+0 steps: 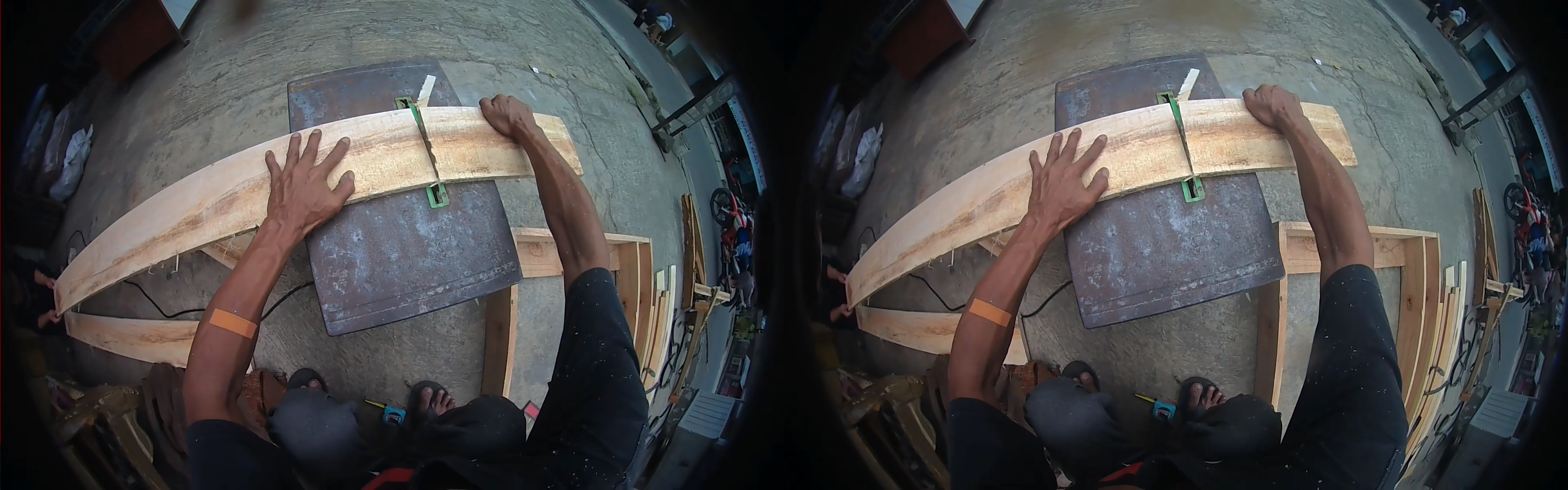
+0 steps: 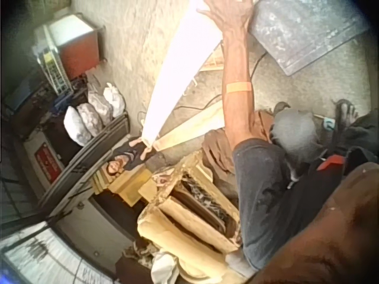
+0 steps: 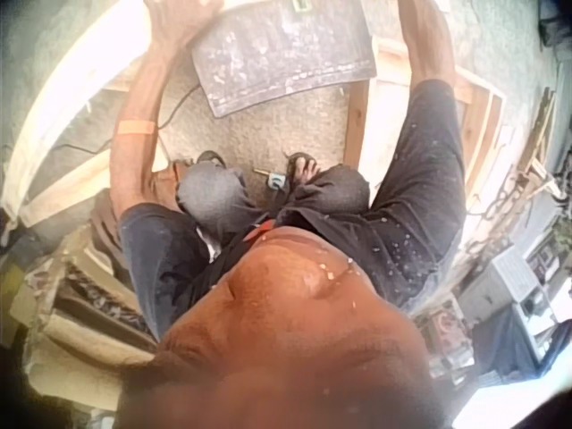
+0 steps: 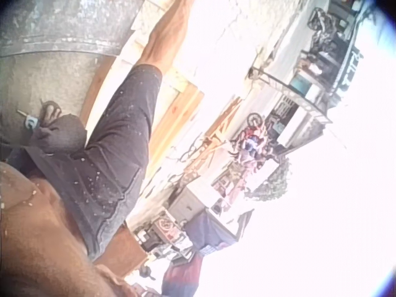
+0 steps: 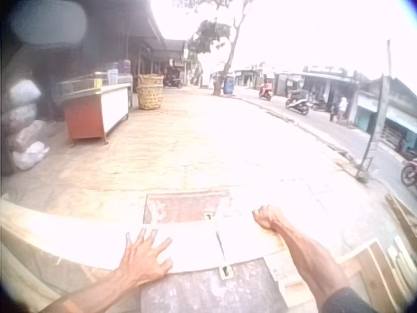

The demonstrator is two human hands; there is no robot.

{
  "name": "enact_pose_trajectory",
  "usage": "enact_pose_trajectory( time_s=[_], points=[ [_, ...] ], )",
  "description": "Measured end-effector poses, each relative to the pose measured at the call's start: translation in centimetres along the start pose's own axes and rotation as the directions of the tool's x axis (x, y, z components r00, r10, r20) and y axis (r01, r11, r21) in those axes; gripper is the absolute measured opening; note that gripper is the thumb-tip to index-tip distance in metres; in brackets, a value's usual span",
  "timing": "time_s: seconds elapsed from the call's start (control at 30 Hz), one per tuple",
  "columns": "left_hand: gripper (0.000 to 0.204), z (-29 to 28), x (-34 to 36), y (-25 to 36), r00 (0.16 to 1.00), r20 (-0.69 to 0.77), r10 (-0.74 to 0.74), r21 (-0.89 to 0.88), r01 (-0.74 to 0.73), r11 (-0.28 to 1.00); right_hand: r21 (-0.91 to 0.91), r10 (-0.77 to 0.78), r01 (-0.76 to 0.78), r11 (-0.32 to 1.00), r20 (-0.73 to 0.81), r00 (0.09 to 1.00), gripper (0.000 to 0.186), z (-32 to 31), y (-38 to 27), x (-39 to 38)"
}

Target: The person measures and marks a long wooden plank using a tape measure and pencil, then uses a table saw to cut the plank into smaller pieces. The person also uses a try square to ensure accurate cuts and places the cut pieces into a wooden frame.

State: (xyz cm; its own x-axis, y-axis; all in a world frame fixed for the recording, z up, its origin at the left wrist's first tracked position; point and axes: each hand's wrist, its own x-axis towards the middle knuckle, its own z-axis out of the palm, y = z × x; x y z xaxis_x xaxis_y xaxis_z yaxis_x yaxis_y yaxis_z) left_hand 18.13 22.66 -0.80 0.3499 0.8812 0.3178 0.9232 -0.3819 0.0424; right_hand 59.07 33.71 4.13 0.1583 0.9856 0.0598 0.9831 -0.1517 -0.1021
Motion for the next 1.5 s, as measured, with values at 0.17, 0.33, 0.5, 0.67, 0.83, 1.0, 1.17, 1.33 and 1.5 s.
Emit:
enact_pose_trajectory(
  time_s=[0.17, 0.33, 0.5, 0.67, 0.83, 1.0, 1.17, 1.33, 1.5],
  points=[
    [0.064, -0.3, 0.2, -0.1, 1.000, -0.004, 0.002, -0.006, -0.002, 1.000, -0.006, -0.022, 0.022, 1.000, 0.001, 1.000, 0.064, -0.9, -1.0, 0.4],
    [0.064, -0.2, 0.3, -0.1, 1.000, 0.005, 0.012, -0.003, -0.012, 1.000, -0.028, -0.053, 0.055, 0.998, 0.048, 0.997, 0.062, -0.5, -1.0, 0.7],
    [0.063, -0.5, 0.0, 0.0, 1.000, 0.001, 0.020, -0.013, -0.020, 1.000, 0.016, -0.082, 0.082, 0.997, -0.017, 0.997, 0.062, 0.0, 0.9, -0.6],
    [0.063, -1.3, -1.2, -0.2, 0.999, 0.031, 0.027, -0.026, -0.027, 0.999, -0.001, -0.085, 0.085, 0.996, 0.031, 0.996, 0.061, -0.3, 0.4, -2.4],
    [0.064, -2.2, -4.6, 2.3, 0.995, 0.060, 0.075, -0.049, -0.072, 0.996, -0.012, -0.057, 0.057, 0.998, 0.020, 0.998, 0.066, 0.8, 3.1, -8.1],
    [0.066, -2.8, -14.2, 5.2, 0.991, 0.071, 0.112, -0.056, -0.108, 0.993, -0.033, 0.024, -0.022, 0.999, 0.061, 0.998, 0.062, 1.5, 3.9, -19.6],
    [0.068, -3.0, -17.9, 6.2, 0.984, 0.100, 0.146, -0.044, -0.142, 0.989, -0.062, 0.043, -0.043, 0.997, -0.001, 0.999, 0.058, 3.1, 5.8, -27.1],
    [0.068, -3.1, -18.0, 6.0, 0.983, 0.085, 0.163, -0.024, -0.161, 0.987, -0.031, 0.111, -0.112, 0.993, -0.030, 0.993, 0.060, 3.0, 6.5, -28.3],
    [0.068, -2.8, -18.2, 6.3, 0.983, 0.085, 0.163, -0.010, -0.163, 0.987, 0.005, 0.130, -0.130, 0.992, -0.049, 0.990, 0.065, 3.6, 6.7, -27.9]
  ],
)
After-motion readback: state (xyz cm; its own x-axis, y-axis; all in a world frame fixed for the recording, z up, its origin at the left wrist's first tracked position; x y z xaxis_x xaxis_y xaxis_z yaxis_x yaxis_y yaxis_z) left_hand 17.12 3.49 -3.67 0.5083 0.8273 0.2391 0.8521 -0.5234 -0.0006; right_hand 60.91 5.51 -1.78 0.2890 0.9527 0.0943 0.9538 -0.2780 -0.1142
